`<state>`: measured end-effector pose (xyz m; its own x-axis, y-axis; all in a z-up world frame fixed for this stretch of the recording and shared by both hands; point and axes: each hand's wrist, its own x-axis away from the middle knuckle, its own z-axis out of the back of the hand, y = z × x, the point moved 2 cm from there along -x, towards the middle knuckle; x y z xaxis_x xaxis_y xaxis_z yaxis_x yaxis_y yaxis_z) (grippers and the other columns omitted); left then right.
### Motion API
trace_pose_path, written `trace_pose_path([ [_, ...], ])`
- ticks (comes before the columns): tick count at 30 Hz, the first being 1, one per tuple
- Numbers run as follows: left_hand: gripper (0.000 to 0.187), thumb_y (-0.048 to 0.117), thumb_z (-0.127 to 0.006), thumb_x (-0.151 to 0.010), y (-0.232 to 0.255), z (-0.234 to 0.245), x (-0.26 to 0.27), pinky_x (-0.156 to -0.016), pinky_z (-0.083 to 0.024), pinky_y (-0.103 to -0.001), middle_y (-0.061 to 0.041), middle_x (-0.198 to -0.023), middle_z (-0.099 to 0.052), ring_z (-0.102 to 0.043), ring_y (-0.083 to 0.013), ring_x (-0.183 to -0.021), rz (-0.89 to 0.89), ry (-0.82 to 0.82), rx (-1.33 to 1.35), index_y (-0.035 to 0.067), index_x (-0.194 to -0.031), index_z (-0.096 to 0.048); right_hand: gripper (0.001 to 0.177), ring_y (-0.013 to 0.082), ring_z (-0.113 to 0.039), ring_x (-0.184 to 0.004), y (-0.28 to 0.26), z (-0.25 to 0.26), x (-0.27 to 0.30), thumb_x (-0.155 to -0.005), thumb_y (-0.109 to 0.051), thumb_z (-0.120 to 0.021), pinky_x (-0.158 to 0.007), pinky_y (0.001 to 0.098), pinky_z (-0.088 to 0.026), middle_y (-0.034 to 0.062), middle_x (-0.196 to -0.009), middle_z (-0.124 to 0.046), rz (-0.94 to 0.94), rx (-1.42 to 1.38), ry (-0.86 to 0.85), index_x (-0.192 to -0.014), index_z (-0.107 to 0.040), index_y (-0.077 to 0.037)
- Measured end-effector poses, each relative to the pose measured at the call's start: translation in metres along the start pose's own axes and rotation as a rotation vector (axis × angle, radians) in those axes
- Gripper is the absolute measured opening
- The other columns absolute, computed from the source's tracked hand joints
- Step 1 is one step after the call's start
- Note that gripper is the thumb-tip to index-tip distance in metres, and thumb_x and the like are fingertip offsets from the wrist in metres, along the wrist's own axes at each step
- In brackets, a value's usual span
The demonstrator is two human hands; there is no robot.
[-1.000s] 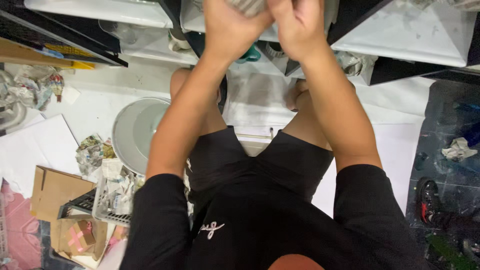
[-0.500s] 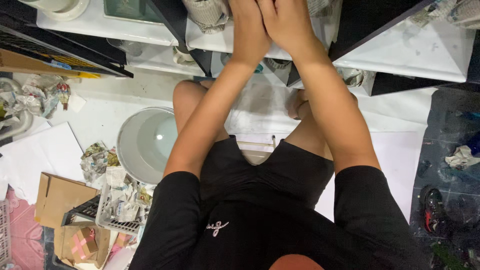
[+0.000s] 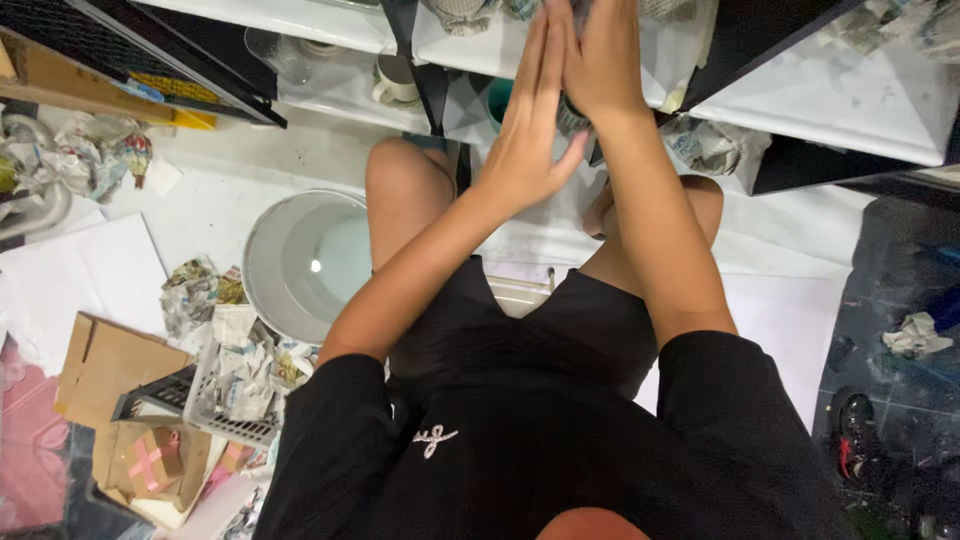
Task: The person sits on the floor and wraps small ceramic items, including a mug and a bowl, with newspaper. They fold the paper around each item and place the wrapped pieces onto a nearby shelf.
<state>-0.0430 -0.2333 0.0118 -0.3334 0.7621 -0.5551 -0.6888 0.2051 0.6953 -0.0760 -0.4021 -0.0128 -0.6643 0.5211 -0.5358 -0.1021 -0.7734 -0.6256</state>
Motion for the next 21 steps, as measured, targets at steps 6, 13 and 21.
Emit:
trace_pose_path([
  [6,0.106,0.012,-0.078,-0.091,0.019,-0.003,0.02,-0.132,-0.022,-0.044,-0.024,-0.173,-0.01,-0.015,-0.0389,-0.16,-0.032,0.004,0.006,0.007,-0.167,-0.005,0.059,0.0476,-0.038,-0.15,-0.018,0.016,0.024,-0.117,-0.029,-0.064,-0.128,0.0473,-0.031,0.0311,-0.159,-0.038,-0.056,-0.035,-0.002,-0.155,-0.033,0.004],
  [13,0.099,0.014,-0.075,-0.095,0.042,0.017,0.118,-0.137,-0.023,-0.043,-0.021,-0.174,-0.016,-0.022,-0.0375,-0.164,0.003,-0.164,0.117,0.004,-0.166,-0.007,0.066,0.0291,-0.021,-0.161,-0.05,0.046,0.1,-0.12,-0.028,-0.053,-0.134,0.0366,-0.014,0.0168,-0.174,-0.022,-0.001,-0.245,0.066,-0.167,-0.013,-0.004],
  [21,0.091,0.015,-0.072,-0.099,0.067,0.089,0.239,-0.132,-0.027,-0.044,-0.021,-0.172,-0.021,-0.027,-0.0365,-0.161,0.301,0.023,0.026,-0.001,-0.165,-0.011,0.081,0.0224,-0.015,-0.162,-0.125,0.043,0.185,-0.113,-0.058,-0.044,-0.134,0.0409,-0.012,0.0088,-0.174,-0.014,-0.048,-0.516,0.06,-0.17,-0.005,-0.016],
])
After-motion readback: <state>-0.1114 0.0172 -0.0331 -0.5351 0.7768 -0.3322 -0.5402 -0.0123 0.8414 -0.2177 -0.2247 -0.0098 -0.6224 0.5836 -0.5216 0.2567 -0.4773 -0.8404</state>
